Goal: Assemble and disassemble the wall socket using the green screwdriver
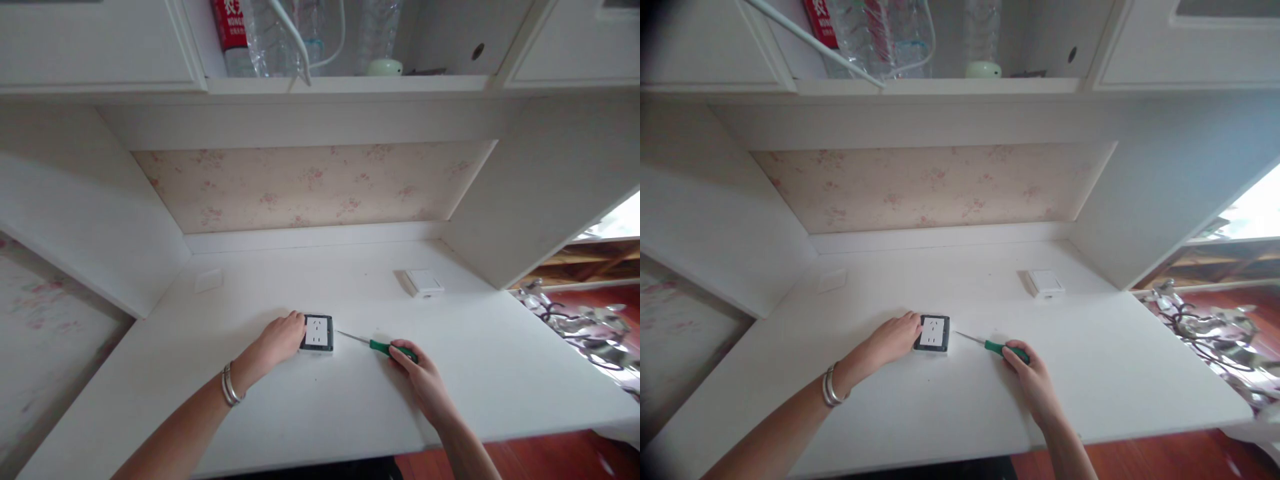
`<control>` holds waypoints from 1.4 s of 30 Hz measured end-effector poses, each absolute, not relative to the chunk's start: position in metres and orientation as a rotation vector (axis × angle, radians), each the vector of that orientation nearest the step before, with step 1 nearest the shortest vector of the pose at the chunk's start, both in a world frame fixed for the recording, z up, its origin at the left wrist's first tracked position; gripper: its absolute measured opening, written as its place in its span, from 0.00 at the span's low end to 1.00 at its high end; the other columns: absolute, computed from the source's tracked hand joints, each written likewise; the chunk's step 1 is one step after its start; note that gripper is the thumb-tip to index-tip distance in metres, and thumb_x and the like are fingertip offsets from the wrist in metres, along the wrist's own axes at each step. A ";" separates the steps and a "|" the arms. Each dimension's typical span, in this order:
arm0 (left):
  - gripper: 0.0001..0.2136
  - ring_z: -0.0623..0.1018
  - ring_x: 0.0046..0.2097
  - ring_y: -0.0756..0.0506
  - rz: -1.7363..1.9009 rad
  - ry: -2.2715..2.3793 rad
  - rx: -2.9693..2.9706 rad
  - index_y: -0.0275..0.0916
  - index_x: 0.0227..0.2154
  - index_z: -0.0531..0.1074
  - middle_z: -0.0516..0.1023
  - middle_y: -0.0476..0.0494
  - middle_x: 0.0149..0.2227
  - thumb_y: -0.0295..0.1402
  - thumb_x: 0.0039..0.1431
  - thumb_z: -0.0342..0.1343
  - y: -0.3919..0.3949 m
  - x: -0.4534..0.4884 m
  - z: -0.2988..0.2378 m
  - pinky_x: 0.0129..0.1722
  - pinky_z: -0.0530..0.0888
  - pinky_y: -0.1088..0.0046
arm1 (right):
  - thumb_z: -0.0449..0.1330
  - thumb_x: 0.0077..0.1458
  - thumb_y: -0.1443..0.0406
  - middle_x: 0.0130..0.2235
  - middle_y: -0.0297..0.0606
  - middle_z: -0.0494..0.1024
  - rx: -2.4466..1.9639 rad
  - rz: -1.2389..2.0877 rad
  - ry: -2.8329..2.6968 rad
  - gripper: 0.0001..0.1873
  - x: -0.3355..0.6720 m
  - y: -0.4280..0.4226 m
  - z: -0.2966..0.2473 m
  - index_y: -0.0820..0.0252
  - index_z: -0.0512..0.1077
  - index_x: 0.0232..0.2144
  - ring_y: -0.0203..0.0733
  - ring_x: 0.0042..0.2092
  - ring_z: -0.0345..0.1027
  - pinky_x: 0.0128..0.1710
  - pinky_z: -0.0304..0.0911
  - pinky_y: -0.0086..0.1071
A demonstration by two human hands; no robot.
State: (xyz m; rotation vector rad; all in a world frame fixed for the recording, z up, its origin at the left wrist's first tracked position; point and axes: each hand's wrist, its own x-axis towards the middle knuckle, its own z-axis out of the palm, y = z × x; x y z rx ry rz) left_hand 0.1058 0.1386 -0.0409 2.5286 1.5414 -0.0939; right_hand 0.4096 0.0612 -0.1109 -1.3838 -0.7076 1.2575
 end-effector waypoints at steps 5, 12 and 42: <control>0.14 0.75 0.43 0.45 0.246 1.430 2.326 0.40 0.45 0.66 0.70 0.40 0.46 0.39 0.66 0.39 0.135 0.087 -0.048 0.45 0.72 0.65 | 0.70 0.39 0.58 0.31 0.31 0.74 -1.291 1.217 -0.536 0.16 0.411 0.064 -0.104 0.57 0.73 0.31 0.35 0.29 0.67 0.29 0.66 0.27; 0.51 0.52 0.65 0.36 0.516 1.304 2.005 0.39 0.63 0.46 0.49 0.33 0.65 0.47 0.39 0.68 0.128 0.076 -0.098 0.63 0.55 0.55 | 0.67 0.46 0.56 0.35 0.36 0.75 -1.154 1.080 -0.653 0.15 0.386 0.085 -0.047 0.58 0.71 0.33 0.35 0.28 0.66 0.23 0.62 0.28; 0.41 0.67 0.57 0.39 0.833 1.417 2.107 0.44 0.57 0.58 0.65 0.41 0.57 0.49 0.39 0.67 0.114 0.094 -0.106 0.58 0.65 0.58 | 0.54 0.58 0.56 0.31 0.33 0.76 -1.334 0.316 -2.081 0.11 0.271 0.120 0.050 0.54 0.69 0.38 0.34 0.25 0.65 0.30 0.59 0.27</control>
